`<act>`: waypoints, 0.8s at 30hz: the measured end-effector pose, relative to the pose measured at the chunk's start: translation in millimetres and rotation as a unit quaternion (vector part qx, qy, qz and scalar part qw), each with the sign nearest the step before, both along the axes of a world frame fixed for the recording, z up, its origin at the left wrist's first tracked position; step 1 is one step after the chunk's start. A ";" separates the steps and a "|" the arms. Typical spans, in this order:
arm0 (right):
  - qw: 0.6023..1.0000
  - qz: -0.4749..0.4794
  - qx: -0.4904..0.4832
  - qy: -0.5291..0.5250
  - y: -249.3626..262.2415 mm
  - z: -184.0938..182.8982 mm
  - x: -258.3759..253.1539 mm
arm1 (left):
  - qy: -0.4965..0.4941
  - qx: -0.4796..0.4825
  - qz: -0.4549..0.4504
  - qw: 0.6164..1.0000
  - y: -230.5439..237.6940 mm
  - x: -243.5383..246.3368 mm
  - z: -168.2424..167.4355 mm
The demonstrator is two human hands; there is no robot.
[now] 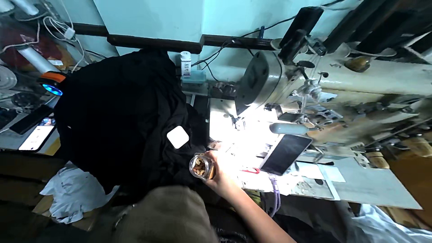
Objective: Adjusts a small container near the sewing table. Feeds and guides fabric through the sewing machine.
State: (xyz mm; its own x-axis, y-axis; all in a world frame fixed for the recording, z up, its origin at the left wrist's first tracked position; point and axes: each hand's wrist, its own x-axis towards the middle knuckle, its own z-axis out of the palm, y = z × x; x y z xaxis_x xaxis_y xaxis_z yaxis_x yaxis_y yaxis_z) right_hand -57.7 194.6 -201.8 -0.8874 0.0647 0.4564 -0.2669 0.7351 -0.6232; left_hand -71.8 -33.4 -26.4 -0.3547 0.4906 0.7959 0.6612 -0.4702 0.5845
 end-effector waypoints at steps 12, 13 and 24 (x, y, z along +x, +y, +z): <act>1.000 -0.004 0.011 0.011 -1.3 0.5 -2.0 | 0.273 -0.504 0.265 0.776 49.7 -67.5 -75.8; 1.000 -0.008 0.013 0.011 -1.8 0.2 -2.0 | 0.278 -0.512 0.267 0.767 52.8 -66.2 -75.8; 0.999 -0.016 0.029 0.002 -5.6 0.3 -2.7 | 0.288 -0.542 0.255 0.747 65.7 -69.2 -79.0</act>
State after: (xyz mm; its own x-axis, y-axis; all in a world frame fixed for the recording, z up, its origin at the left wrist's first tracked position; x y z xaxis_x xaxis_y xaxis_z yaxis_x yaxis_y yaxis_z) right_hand -60.4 188.9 -201.6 -0.8832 0.0666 0.4643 -0.2455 0.7780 -0.5784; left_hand -141.0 32.3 -105.4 -0.4678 0.8755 0.1210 0.8813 0.4725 -0.0115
